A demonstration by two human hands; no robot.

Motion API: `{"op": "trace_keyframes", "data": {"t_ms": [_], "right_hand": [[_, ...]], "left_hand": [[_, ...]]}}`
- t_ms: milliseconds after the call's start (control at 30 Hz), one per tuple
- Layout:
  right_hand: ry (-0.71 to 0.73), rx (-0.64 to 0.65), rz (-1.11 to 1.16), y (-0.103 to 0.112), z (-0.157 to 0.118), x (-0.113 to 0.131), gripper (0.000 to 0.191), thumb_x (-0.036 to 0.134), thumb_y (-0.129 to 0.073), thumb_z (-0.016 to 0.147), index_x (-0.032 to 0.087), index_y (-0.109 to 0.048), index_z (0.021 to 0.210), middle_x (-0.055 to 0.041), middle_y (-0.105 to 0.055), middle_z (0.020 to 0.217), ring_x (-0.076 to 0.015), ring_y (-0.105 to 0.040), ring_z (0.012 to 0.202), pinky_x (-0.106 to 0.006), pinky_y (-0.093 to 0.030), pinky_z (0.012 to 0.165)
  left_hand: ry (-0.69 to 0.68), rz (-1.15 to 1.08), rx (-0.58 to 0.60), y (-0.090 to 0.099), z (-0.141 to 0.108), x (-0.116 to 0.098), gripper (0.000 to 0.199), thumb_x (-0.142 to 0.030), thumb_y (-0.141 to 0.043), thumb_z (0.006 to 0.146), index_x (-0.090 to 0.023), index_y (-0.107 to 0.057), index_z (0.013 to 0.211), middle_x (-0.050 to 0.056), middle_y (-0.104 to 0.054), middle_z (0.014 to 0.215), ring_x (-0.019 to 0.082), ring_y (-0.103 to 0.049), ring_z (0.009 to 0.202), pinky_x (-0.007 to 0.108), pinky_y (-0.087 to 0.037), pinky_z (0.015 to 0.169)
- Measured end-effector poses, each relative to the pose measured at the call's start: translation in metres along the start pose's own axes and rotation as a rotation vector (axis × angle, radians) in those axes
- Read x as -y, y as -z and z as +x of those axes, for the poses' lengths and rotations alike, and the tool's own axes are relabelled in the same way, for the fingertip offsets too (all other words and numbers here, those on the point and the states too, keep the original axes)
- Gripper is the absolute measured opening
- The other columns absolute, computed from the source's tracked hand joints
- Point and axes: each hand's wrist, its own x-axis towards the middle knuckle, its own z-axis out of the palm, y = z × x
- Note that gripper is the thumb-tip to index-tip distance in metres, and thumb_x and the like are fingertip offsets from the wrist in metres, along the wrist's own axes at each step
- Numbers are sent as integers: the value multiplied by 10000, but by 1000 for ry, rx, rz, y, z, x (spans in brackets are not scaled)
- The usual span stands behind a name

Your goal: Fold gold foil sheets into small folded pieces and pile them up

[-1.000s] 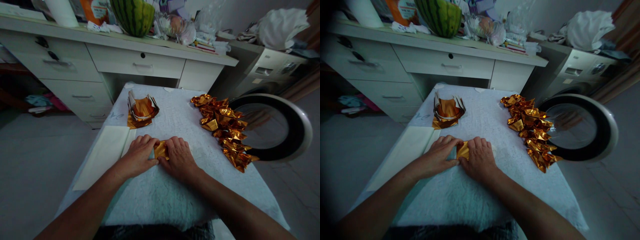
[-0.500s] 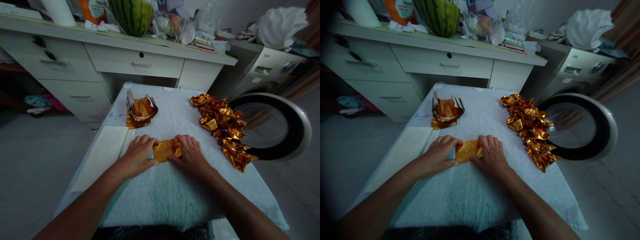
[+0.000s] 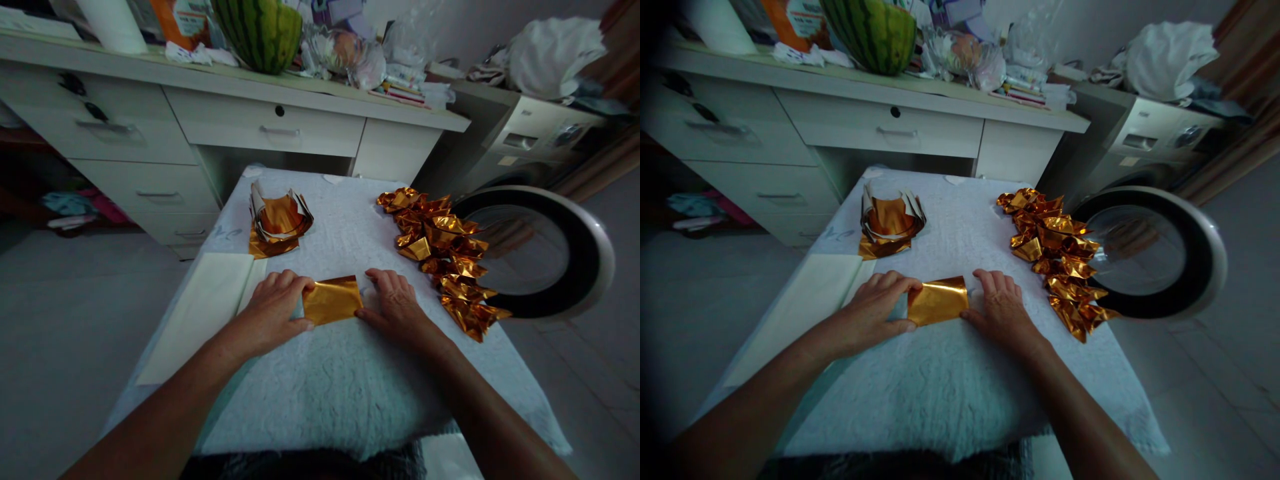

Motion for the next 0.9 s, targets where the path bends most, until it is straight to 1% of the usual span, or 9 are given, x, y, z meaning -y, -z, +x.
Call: {"op": "trace_keyframes", "data": {"t_ms": [200,300,367,400,467,567,667,800,900], "right_hand": [[62,7,50,19,4,3,443,228,-627,828,145,-476,1236,-150,-551,1180,-290,-520,1068,-457,-440,924],[139,-82,71,34,7,17,272,141,-581,824,177,-538,1090,-121,-555,1123,-270,-512,1051,-431,-418,930],[213,-68,134,39,10,29,229,123,-590,809,193,-555,1025,-101,-568,1102,-249,-516,1023,-393,-417,904],[247,-18,155,40,12,35,169,123,-582,823,198,-562,973,-83,-586,1056,-234,-525,989,-375,-416,883],[340,127,176,37,17,43,106,121,-575,828,200,-568,899,-50,-606,953,-195,-540,883,-329,-417,811],[418,209,170,27,24,46,93,157,-613,826,190,-584,909,-46,-620,962,-181,-548,885,-316,-410,807],[431,195,176,19,26,41,126,172,-641,819,190,-601,937,-52,-638,988,-190,-555,924,-322,-411,823],[439,143,199,13,24,36,125,198,-635,841,202,-630,965,-59,-657,1016,-197,-568,936,-340,-418,834],[420,98,192,11,21,34,120,241,-652,845,213,-652,961,-47,-671,1002,-190,-586,920,-336,-431,833]], "left_hand": [[-11,3,-7,0,0,0,430,-305,-658,752,-256,-553,1166,52,-552,1152,297,-459,1085,429,-384,930],[-11,8,-8,-1,1,1,431,-315,-655,751,-250,-554,1165,57,-550,1154,299,-462,1085,436,-386,927],[-13,11,-8,-2,1,2,439,-331,-656,750,-247,-555,1169,60,-551,1149,303,-465,1081,442,-391,926],[-17,12,-10,-2,1,3,446,-342,-657,750,-247,-553,1173,61,-552,1149,304,-466,1079,445,-392,927],[-28,17,-20,-2,1,2,460,-361,-659,749,-248,-551,1182,64,-554,1149,304,-469,1074,448,-393,932],[-28,31,-40,-3,0,1,470,-355,-661,742,-240,-558,1186,70,-557,1140,302,-474,1070,451,-389,940],[-6,50,-68,-4,-1,-1,490,-367,-688,720,-256,-569,1181,67,-555,1137,298,-479,1066,451,-383,939],[-34,54,-134,-6,-3,-3,657,-465,-794,627,-286,-559,1214,61,-515,1202,308,-466,1089,472,-369,944],[-113,25,-156,-6,-2,-8,583,-426,-819,633,-258,-587,1142,59,-519,1187,297,-462,1100,453,-387,942]]}}
